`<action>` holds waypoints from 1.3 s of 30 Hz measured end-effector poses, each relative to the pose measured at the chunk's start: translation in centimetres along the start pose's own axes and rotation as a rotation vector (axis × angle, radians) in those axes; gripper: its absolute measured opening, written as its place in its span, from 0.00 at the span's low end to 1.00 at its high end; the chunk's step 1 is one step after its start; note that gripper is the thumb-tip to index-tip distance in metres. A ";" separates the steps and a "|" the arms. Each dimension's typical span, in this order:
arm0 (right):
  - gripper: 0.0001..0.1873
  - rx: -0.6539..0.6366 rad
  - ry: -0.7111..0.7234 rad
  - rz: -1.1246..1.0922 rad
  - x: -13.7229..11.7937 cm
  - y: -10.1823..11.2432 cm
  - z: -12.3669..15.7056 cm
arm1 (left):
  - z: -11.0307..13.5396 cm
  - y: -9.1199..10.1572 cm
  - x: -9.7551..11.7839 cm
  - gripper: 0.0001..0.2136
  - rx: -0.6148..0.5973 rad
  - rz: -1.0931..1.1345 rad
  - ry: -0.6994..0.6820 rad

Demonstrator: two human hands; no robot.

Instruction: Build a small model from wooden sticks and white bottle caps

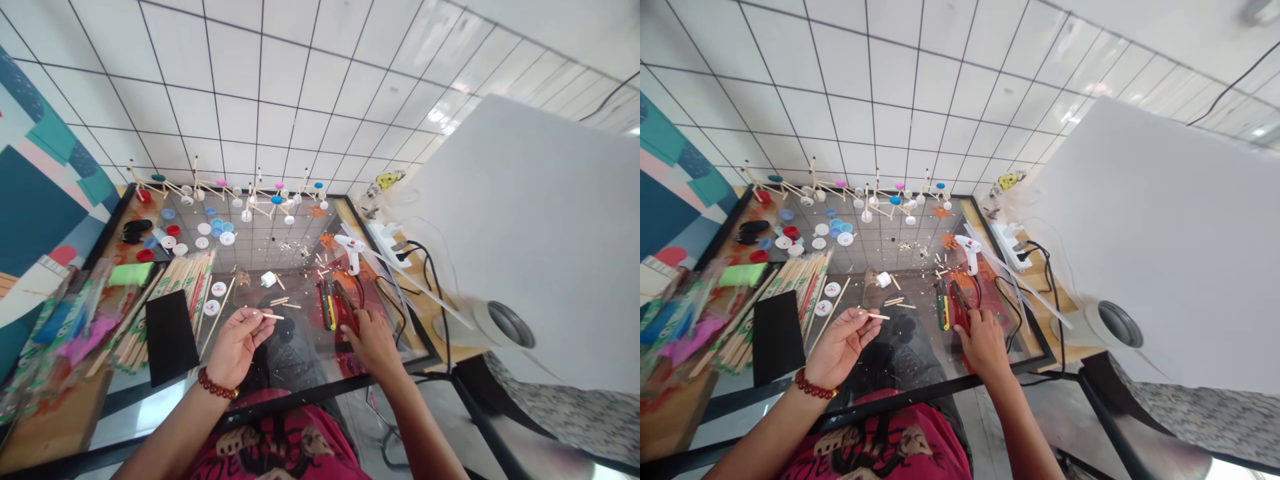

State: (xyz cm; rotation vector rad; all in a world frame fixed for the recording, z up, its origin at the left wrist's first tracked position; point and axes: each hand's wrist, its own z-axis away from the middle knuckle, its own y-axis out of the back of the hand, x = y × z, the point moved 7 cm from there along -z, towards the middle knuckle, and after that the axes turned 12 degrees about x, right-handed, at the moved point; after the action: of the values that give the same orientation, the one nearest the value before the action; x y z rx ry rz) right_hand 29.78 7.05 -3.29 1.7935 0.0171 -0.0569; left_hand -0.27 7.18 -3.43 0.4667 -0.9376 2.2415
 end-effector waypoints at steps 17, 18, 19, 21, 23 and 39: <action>0.13 0.074 0.011 0.017 -1.0 -0.4 0.7 | 1.2 -0.5 1.0 0.17 -0.010 -0.130 -0.280; 0.13 0.080 0.014 0.018 -1.1 -0.4 0.8 | 1.1 -0.4 1.0 0.17 -0.001 -0.127 -0.280; 0.13 0.085 0.016 0.018 -1.1 -0.4 0.9 | 1.0 -0.4 0.9 0.17 0.003 -0.125 -0.281; 0.14 0.094 0.019 0.013 -1.2 -0.6 1.0 | 0.9 -0.4 0.9 0.18 0.003 -0.123 -0.286; 0.14 0.101 0.013 -0.003 -1.1 -0.6 1.1 | 0.8 -0.3 0.9 0.18 0.001 -0.123 -0.286; 0.11 0.181 0.257 -0.931 -14.3 4.6 -0.2 | 1.3 0.0 0.0 0.18 -0.012 -0.211 -0.317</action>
State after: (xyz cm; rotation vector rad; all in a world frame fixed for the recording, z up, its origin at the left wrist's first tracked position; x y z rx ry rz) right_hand 15.66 6.53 1.97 1.8202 1.0549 -0.5018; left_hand -0.19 6.21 -2.59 0.8919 -1.0066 2.0039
